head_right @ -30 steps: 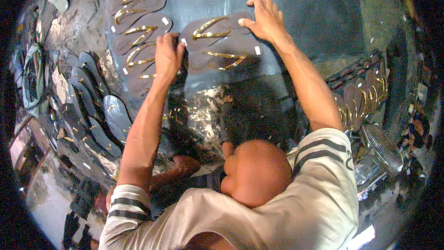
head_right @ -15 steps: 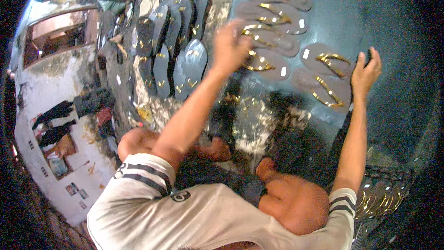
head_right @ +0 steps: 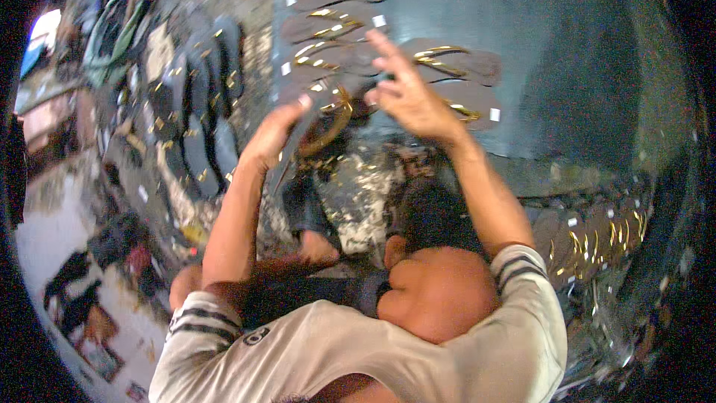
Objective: The person sits on the floor and repeatedly picks up flip-flop soles and straps, attaching them together by hand. They place the assembled pairs onto a growing pile on the floor. The person briefly stands and walks around before returning to the task.
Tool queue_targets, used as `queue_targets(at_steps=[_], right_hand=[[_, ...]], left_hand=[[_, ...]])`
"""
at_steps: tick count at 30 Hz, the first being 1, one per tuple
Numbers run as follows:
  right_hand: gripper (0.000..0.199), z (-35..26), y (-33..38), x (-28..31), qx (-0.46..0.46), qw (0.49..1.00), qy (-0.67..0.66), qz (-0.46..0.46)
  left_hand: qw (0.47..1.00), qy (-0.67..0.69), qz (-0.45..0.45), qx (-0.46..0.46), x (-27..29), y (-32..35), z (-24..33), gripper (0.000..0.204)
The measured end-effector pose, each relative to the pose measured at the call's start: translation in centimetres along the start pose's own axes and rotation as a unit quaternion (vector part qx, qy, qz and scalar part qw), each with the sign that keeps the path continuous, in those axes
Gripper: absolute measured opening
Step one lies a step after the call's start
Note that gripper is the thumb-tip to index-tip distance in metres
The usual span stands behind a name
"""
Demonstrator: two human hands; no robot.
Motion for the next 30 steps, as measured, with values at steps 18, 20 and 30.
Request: queue_targets(at_steps=[18, 20, 30], right_hand=[[0.042, 5.8, -1.6, 25.3, -0.049, 0.909, 0.119, 0.397], [0.041, 6.3, -1.8, 26.0, -0.029, 0.907, 0.202, 0.367], [0.042, 5.0, -2.1, 26.5, 0.02, 0.797, 0.524, 0.298]], left_hand=[[0.909, -0.281, 0.173, -0.256, -10.8, -17.9, 10.8, 0.04], [0.897, -0.289, 0.183, -0.279, -10.5, -18.4, 10.6, 0.038], [0.847, -0.37, 0.189, -0.33, -12.3, -16.7, 12.2, 0.033]])
Point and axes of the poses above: each hand's wrist, its own y-axis away from the middle knuckle, its own x-axis out of the back of the hand, z = x × y, the point moved 10 cm from there along -y, towards the middle knuckle, and after that the axes turned 11 degrees about z, right-handed, at the moved point
